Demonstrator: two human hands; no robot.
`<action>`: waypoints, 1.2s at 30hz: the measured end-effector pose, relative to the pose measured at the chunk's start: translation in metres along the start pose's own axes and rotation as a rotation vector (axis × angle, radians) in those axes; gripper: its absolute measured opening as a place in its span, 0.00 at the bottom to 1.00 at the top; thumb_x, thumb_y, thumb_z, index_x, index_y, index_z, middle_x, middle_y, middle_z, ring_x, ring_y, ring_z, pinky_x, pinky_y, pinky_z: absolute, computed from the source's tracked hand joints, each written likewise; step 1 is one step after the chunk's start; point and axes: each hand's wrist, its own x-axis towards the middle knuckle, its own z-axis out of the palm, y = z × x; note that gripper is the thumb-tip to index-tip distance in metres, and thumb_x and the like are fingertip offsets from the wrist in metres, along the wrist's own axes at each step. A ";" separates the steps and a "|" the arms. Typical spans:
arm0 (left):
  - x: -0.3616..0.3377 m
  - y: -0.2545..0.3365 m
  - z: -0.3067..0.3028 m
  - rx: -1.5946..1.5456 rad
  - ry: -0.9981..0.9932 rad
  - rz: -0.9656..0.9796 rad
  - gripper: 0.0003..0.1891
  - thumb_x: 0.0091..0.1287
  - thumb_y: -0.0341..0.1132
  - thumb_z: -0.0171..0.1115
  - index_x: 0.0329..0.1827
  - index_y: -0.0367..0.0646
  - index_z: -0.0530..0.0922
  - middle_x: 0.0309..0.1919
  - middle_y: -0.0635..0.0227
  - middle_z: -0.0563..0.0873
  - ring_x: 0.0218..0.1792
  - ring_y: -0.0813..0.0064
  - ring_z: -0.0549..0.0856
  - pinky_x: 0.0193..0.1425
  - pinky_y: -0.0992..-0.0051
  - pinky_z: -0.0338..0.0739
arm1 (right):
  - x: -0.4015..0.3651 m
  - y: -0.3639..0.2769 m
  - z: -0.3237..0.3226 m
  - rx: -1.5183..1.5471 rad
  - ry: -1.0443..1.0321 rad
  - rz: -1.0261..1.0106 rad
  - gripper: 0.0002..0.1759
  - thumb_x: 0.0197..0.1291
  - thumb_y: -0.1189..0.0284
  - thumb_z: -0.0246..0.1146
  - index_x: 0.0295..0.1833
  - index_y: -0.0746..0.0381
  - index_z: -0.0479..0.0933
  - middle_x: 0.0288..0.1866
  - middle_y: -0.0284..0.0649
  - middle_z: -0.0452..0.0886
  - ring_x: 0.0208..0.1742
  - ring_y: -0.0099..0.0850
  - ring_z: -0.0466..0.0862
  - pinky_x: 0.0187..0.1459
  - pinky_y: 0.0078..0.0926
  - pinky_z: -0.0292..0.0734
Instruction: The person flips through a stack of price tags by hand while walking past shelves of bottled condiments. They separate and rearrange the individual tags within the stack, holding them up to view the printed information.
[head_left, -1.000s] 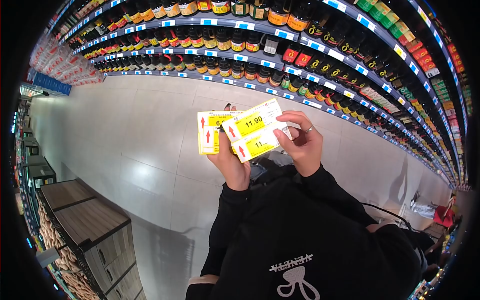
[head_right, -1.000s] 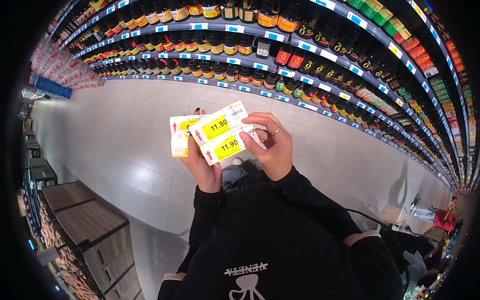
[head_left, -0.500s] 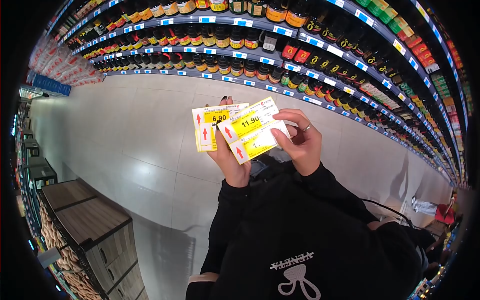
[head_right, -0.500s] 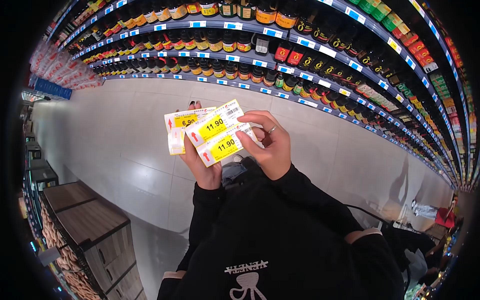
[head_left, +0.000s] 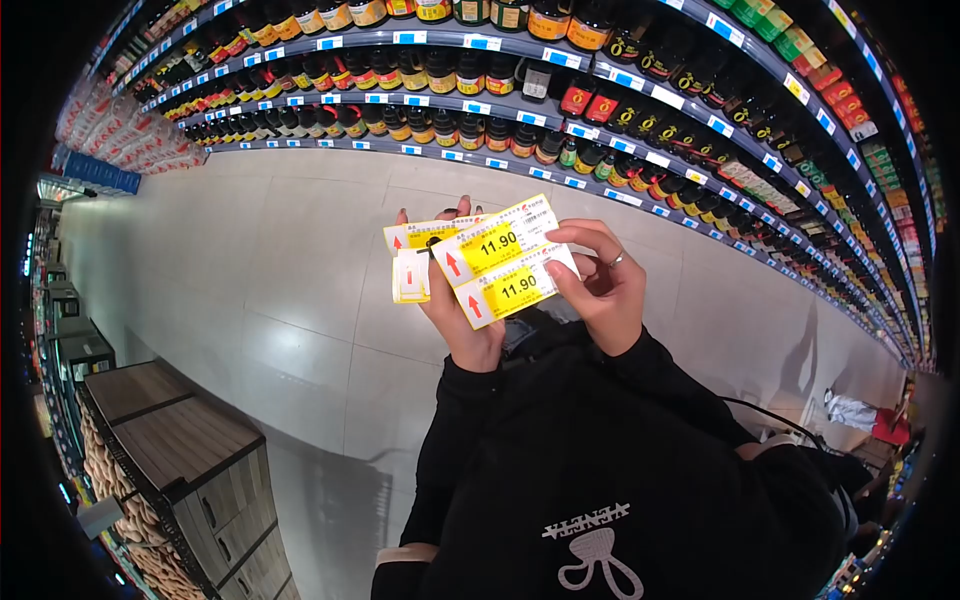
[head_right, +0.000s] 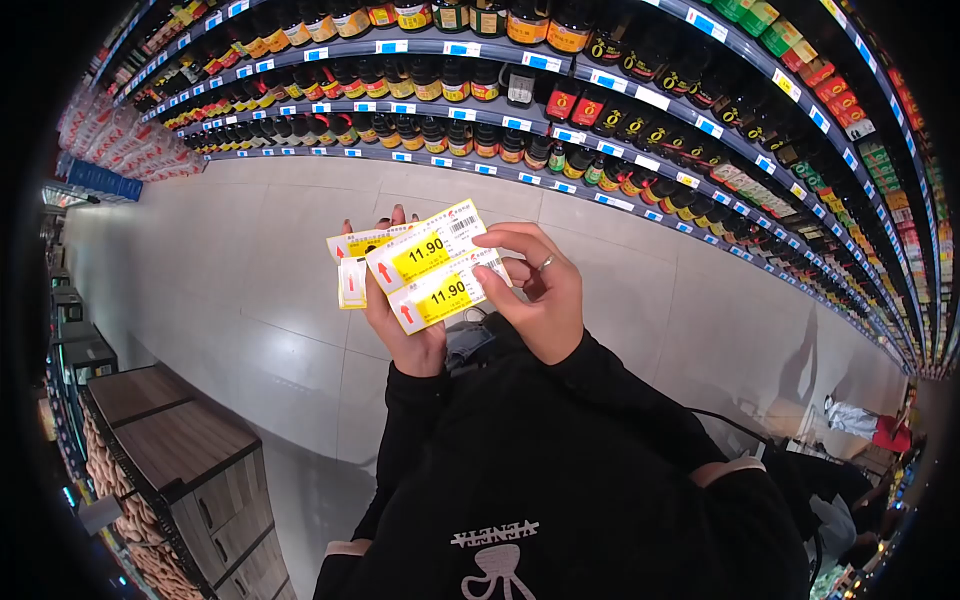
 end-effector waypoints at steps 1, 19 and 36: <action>0.000 0.001 0.000 0.000 0.013 -0.009 0.26 0.69 0.35 0.43 0.69 0.49 0.47 0.50 0.58 0.72 0.62 0.58 0.68 0.63 0.61 0.65 | 0.000 0.000 0.000 0.004 -0.004 0.001 0.13 0.52 0.86 0.59 0.46 0.69 0.74 0.49 0.39 0.70 0.47 0.26 0.77 0.40 0.15 0.76; 0.002 0.003 0.003 -0.081 -0.045 -0.079 0.29 0.68 0.38 0.45 0.70 0.54 0.46 0.57 0.58 0.69 0.60 0.59 0.69 0.61 0.57 0.68 | 0.001 -0.001 0.000 0.021 -0.029 0.088 0.14 0.52 0.86 0.58 0.46 0.68 0.73 0.50 0.39 0.71 0.46 0.28 0.80 0.38 0.14 0.76; 0.027 0.011 -0.028 -0.098 0.014 -0.084 0.27 0.69 0.39 0.45 0.69 0.53 0.48 0.55 0.60 0.69 0.62 0.60 0.67 0.64 0.59 0.63 | 0.019 0.010 0.023 -0.113 -0.192 0.065 0.10 0.54 0.88 0.55 0.40 0.70 0.77 0.46 0.40 0.72 0.48 0.29 0.78 0.45 0.18 0.75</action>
